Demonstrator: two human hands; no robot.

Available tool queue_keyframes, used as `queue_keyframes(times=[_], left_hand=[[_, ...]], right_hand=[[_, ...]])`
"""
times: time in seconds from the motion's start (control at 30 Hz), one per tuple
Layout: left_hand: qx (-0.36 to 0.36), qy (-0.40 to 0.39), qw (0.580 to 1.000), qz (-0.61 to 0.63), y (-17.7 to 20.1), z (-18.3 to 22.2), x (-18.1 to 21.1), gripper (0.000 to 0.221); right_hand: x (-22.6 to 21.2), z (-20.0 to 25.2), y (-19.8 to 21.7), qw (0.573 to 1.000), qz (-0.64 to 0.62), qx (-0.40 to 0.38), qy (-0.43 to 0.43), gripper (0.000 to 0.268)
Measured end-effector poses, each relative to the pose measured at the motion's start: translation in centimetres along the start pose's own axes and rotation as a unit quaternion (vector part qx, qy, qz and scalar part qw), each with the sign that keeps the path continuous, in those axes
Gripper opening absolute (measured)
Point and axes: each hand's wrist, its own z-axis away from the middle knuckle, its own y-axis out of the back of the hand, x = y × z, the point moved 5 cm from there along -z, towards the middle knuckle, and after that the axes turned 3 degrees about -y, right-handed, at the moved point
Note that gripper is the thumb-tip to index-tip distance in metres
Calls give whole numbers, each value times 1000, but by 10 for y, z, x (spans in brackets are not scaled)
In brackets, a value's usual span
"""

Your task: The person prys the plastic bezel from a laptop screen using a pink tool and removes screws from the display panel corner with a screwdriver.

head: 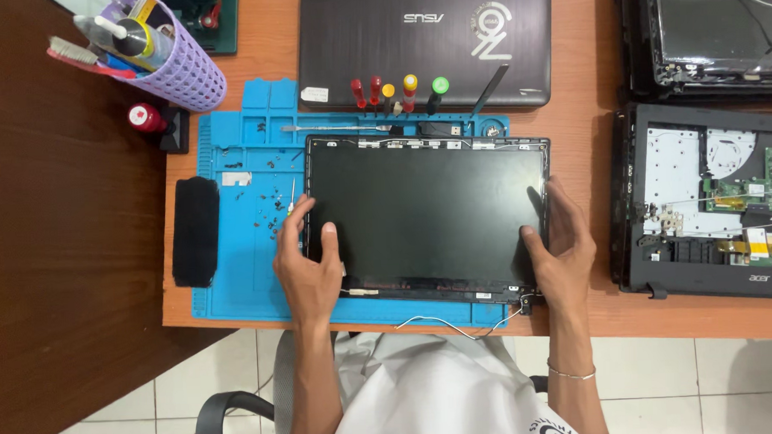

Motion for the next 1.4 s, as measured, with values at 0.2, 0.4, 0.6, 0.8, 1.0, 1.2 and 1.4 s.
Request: queue_keyframes(times=[0.2, 0.4, 0.6, 0.8, 1.0, 1.2, 1.4], left_hand=[[10, 20, 995, 95, 0, -7, -13, 35], [-11, 38, 997, 66, -3, -15, -12, 35], [-138, -157, 951, -226, -63, 10, 30, 55], [-321, -282, 889, -163, -126, 48, 55, 66], [-249, -229, 898, -283, -84, 10, 15, 69], [-131, -168, 940, -266, -48, -17, -3, 74], [-270, -257, 890, -263, -84, 5, 26, 66]], right_hand=[[5, -6, 3, 999, -42, 3, -8, 67], [0, -11, -3, 1000, 6, -5, 2, 62], [-23, -13, -14, 999, 36, 4, -1, 55], [-29, -15, -16, 999, 45, 0, 3, 53], [2, -12, -4, 1000, 20, -3, 1, 49], [-11, -11, -7, 991, 132, -2, -5, 51], [-49, -13, -28, 938, 345, -3, 38, 54]])
